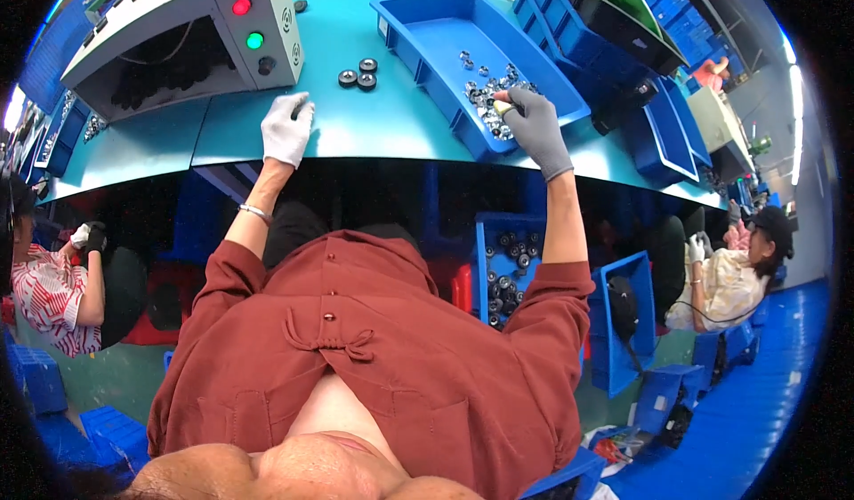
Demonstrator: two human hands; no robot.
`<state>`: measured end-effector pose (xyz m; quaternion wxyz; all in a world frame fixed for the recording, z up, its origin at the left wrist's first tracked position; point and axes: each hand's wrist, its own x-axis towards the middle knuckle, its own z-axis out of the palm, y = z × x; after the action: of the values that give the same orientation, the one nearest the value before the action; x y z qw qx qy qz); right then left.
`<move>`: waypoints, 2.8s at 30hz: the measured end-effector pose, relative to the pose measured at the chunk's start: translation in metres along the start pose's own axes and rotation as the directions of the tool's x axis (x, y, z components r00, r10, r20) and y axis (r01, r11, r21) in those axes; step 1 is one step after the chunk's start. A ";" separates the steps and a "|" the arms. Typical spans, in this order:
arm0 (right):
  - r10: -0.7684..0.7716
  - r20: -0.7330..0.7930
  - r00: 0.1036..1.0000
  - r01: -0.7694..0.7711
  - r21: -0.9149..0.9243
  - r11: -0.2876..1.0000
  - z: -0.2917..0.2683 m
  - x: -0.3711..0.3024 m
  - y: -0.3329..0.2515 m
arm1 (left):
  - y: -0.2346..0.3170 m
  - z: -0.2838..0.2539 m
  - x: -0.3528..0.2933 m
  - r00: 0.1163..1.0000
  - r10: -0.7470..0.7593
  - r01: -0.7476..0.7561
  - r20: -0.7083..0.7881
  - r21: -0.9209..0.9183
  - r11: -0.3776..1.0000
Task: Assembling small wheel components by hand in a factory setting.
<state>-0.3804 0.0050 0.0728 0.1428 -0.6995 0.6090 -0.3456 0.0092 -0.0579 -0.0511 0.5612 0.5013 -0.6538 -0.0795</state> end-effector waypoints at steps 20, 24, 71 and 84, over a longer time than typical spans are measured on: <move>-0.160 0.281 0.946 0.247 -0.312 0.917 0.031 0.159 0.093 | 0.001 -0.007 0.002 0.999 -0.041 0.042 0.025 -0.003 0.999; 0.097 0.396 0.913 0.052 -0.349 0.936 0.053 0.187 0.095 | 0.008 -0.024 -0.005 0.974 -0.212 0.223 0.081 -0.164 0.961; -0.205 0.248 0.947 0.155 0.205 0.966 0.053 0.083 -0.108 | 0.006 -0.065 0.002 0.681 -0.287 0.490 0.674 -0.710 -0.505; 0.016 0.388 0.922 -0.264 0.597 0.758 0.159 0.048 -0.107 | 0.011 -0.032 0.002 0.614 -0.188 0.573 0.766 -0.597 -0.562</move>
<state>-0.1943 -0.0527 0.0400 0.5065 -0.6115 0.4698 -0.3858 0.0290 -0.0398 -0.0307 0.5282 0.0559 -0.0918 -0.8423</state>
